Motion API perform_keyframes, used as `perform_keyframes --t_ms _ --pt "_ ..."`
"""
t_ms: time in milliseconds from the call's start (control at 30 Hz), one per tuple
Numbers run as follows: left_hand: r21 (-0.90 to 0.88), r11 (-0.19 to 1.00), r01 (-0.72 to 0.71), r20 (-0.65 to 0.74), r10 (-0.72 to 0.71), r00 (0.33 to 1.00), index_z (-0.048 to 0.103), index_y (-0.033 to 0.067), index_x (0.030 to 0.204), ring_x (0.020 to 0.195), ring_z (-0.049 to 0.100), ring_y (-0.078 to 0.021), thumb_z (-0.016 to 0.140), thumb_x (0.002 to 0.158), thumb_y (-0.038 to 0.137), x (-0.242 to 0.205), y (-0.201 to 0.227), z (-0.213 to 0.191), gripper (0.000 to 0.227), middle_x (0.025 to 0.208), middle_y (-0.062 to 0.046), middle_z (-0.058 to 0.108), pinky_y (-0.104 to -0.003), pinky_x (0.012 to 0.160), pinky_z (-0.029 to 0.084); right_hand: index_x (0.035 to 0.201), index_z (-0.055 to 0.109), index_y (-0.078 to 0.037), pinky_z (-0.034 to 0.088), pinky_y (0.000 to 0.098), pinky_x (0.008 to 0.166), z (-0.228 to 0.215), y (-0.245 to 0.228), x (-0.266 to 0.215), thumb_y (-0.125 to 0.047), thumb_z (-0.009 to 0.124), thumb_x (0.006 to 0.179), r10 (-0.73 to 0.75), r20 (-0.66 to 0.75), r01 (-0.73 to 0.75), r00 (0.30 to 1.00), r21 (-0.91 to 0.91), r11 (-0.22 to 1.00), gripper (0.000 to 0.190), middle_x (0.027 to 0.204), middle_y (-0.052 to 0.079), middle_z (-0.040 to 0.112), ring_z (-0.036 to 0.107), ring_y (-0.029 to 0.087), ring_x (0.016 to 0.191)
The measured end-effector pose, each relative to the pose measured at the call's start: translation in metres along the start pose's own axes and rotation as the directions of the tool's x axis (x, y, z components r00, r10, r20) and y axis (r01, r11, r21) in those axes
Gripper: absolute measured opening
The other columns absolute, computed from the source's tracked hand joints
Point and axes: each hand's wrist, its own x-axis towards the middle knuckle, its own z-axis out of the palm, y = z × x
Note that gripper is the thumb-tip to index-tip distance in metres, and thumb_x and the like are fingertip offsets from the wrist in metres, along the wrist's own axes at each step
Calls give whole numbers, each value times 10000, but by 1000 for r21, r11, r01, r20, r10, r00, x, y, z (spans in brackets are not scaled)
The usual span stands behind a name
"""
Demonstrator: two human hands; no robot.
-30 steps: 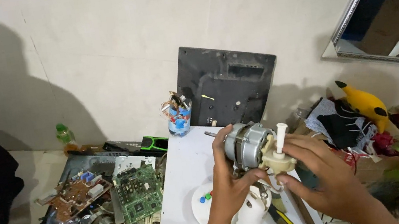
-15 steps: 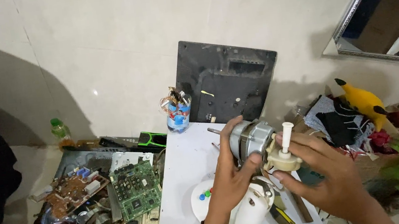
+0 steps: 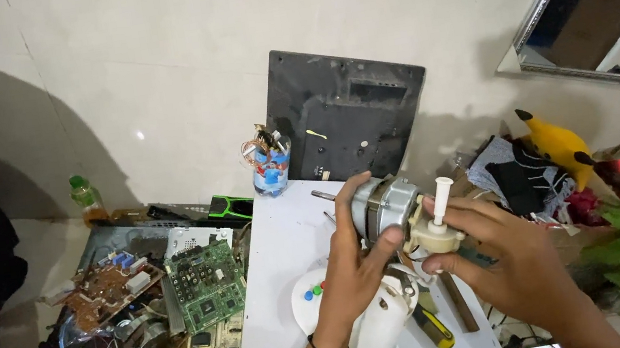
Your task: The person assembles a small electric motor by attaching a white plastic gear component to the motor shaft. They align the gear and push it onto the shaft, then rotate the assembly to check the fit.
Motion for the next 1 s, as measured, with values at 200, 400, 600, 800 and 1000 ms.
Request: perform_keyframes --t_ms 200,400,600,800,1000 --pt "-12 1000 -1 -18 1 1000 331 138 1512 1125 622 -203 558 960 552 -2 -1 1 726 1324 -114 608 -320 955 509 1334 713 -179 553 359 929 -2 -7 2 -306 907 680 64 23 -64 998 -2 998 693 1267 61 759 728 206 1122" --pt "3 1000 -12 -2 12 1000 323 138 1510 1126 618 -210 554 963 561 -4 -1 -2 729 1304 -118 613 -320 960 493 1394 665 -223 554 352 915 2 9 -1 -359 891 693 -20 52 24 998 -74 997 748 1324 41 725 709 202 1150" --pt "-13 1000 -16 -16 16 1000 315 128 1516 1206 599 -230 535 969 576 -3 -4 -1 741 1395 -125 558 -344 993 494 1389 645 -123 545 384 948 2 9 2 -292 866 741 -137 59 139 989 -40 989 705 1340 76 694 678 250 1182" --pt "5 1000 -18 -23 18 1000 314 120 1517 1207 584 -218 521 961 606 -2 -9 0 767 1400 -117 544 -328 990 492 1418 609 -106 520 409 1005 1 13 -1 -308 833 783 -180 61 184 982 -73 980 703 1328 101 673 642 276 1218" --pt "6 1000 -5 10 5 1000 301 131 1522 1171 606 -220 505 970 598 -2 -4 -2 751 1350 -120 581 -330 979 491 1383 641 -123 517 386 1016 3 6 -3 -311 823 785 -121 43 124 992 -77 989 652 1366 76 675 645 255 1268"
